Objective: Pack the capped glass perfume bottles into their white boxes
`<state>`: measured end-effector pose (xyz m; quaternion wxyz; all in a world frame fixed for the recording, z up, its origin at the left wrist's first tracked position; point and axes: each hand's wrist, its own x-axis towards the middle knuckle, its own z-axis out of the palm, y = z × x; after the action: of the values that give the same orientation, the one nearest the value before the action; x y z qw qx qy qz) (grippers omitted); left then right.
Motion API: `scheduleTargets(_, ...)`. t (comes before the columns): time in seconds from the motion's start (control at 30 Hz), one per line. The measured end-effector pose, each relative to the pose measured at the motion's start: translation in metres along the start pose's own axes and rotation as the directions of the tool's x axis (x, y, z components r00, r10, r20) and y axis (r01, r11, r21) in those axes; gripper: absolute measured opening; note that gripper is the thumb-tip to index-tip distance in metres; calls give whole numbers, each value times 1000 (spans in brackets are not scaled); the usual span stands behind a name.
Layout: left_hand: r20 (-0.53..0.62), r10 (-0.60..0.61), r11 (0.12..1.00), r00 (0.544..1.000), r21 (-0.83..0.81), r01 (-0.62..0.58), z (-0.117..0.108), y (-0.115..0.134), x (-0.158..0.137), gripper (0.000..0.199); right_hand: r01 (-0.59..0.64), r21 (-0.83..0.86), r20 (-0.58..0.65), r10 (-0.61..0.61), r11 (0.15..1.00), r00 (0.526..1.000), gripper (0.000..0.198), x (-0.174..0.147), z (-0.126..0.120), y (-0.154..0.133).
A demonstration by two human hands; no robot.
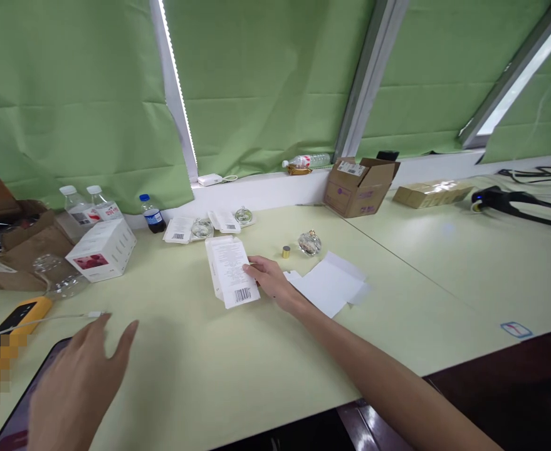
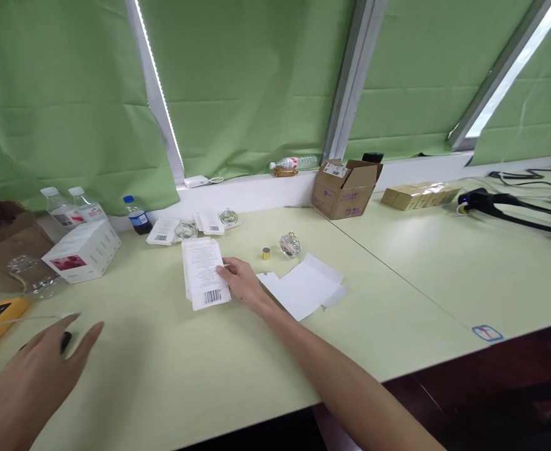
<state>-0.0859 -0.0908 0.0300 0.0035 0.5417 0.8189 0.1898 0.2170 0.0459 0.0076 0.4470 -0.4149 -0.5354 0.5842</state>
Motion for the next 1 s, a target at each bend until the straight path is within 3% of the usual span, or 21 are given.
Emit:
scheduleTargets(0.1,91,113,993,989,-47,-109,-3,48,5,61,-66,68,38,63,996,997,33,-3,0,-5)
scheduleTargets(0.17,151,243,959,958,-183,-215,-1,74,8,54,-117,133,89,105,984,990,32,-6,0,-8)
scheduleTargets(0.23,204,328,905,923,-349,-244,3,93,13,50,-163,215,189,123,963,974,32,-8,1,-12)
scheduleTargets(0.37,340,408,736,847,-672,-85,14,117,32,51,-223,327,396,81,918,915,30,-16,6,-21)
scheduleTargets(0.43,415,451,641,790,-767,36,20,125,39,51,-236,343,432,70,909,899,30,-19,8,-24)
scheduleTargets(0.5,462,541,509,703,-845,163,28,132,42,49,-251,340,448,78,906,890,30,-20,11,-23)
scheduleTargets(0.57,455,596,368,662,-887,278,37,137,40,50,-266,326,448,99,907,889,30,-21,13,-19)
scheduleTargets(0.67,474,560,247,679,-878,410,50,139,35,50,-282,278,427,146,918,893,28,-21,16,-9)
scheduleTargets(0.8,518,516,218,682,-849,481,60,132,37,52,-296,164,393,213,941,894,27,-20,19,-2)
scheduleTargets(1.0,442,281,237,852,-892,384,63,118,55,52,-254,140,427,173,957,888,27,-16,15,-7)
